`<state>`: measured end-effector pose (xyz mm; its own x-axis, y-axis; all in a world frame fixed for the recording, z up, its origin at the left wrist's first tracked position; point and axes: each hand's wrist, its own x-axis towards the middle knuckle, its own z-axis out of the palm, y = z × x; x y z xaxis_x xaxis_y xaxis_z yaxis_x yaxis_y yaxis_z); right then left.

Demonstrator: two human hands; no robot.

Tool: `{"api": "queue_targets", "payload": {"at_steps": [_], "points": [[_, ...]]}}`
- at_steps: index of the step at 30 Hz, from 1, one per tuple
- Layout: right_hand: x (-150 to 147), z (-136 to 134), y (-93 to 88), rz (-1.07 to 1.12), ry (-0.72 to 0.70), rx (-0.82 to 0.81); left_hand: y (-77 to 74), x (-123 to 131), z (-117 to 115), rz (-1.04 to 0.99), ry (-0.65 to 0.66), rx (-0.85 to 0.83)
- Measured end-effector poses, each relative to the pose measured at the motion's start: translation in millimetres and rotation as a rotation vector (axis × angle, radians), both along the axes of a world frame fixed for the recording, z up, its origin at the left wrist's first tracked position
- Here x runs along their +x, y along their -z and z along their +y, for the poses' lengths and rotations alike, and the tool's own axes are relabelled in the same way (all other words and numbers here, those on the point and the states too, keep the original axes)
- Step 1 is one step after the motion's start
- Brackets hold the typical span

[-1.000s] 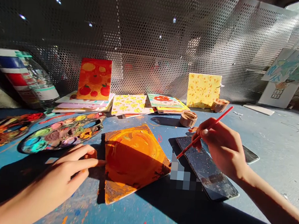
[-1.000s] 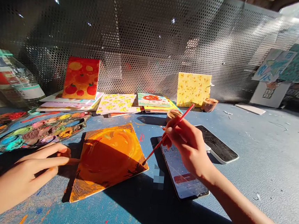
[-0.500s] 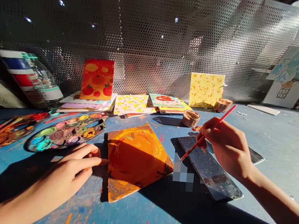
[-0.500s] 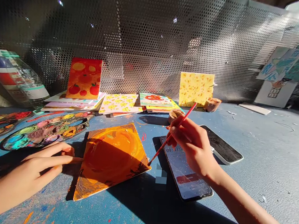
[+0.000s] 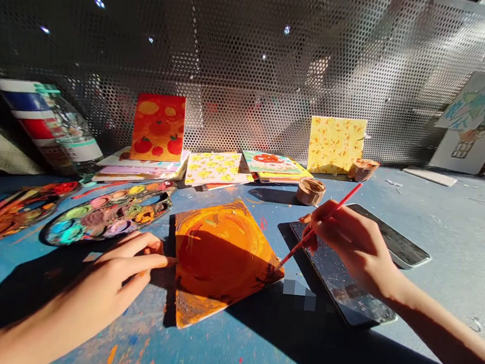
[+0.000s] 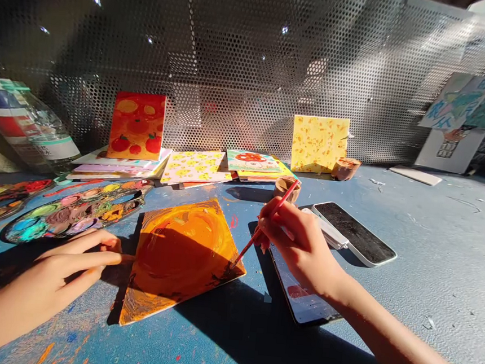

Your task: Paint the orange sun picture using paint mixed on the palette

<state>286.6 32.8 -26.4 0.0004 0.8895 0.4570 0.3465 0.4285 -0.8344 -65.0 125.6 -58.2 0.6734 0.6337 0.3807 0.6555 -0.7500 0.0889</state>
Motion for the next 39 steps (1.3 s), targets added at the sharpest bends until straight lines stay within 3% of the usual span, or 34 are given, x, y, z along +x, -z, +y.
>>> {"api": "queue_targets", "payload": {"at_steps": [4, 9, 14, 20, 25, 32, 39], "points": [[1.2, -0.8, 1.9, 0.073, 0.106, 0.064, 2.0, -2.1, 2.3, 0.042, 0.011, 0.019], [-2.0, -3.9, 2.7, 0.062, -0.052, -0.040, 2.2, -2.2, 1.5, 0.035, -0.009, 0.037], [-0.3, -3.9, 1.1, 0.076, 0.069, 0.054, 3.6, -5.8, 1.3, 0.069, 0.010, 0.040], [-1.0, -3.3, -0.9, 0.043, 0.013, 0.013, 0.8, -3.6, 0.1, 0.081, 0.044, 0.110], [4.2, -1.8, 5.0, 0.147, 0.083, 0.132, 0.8, -1.1, -0.8, 0.053, 0.046, 0.139], [-8.8, -6.0, 3.8, 0.075, -0.105, 0.035, 9.1, -7.2, 4.0, 0.058, 0.030, 0.137], [-10.7, -7.2, 0.5, -0.029, -0.084, 0.065, 10.1, -9.4, 4.6, 0.112, -0.007, 0.145]]}}
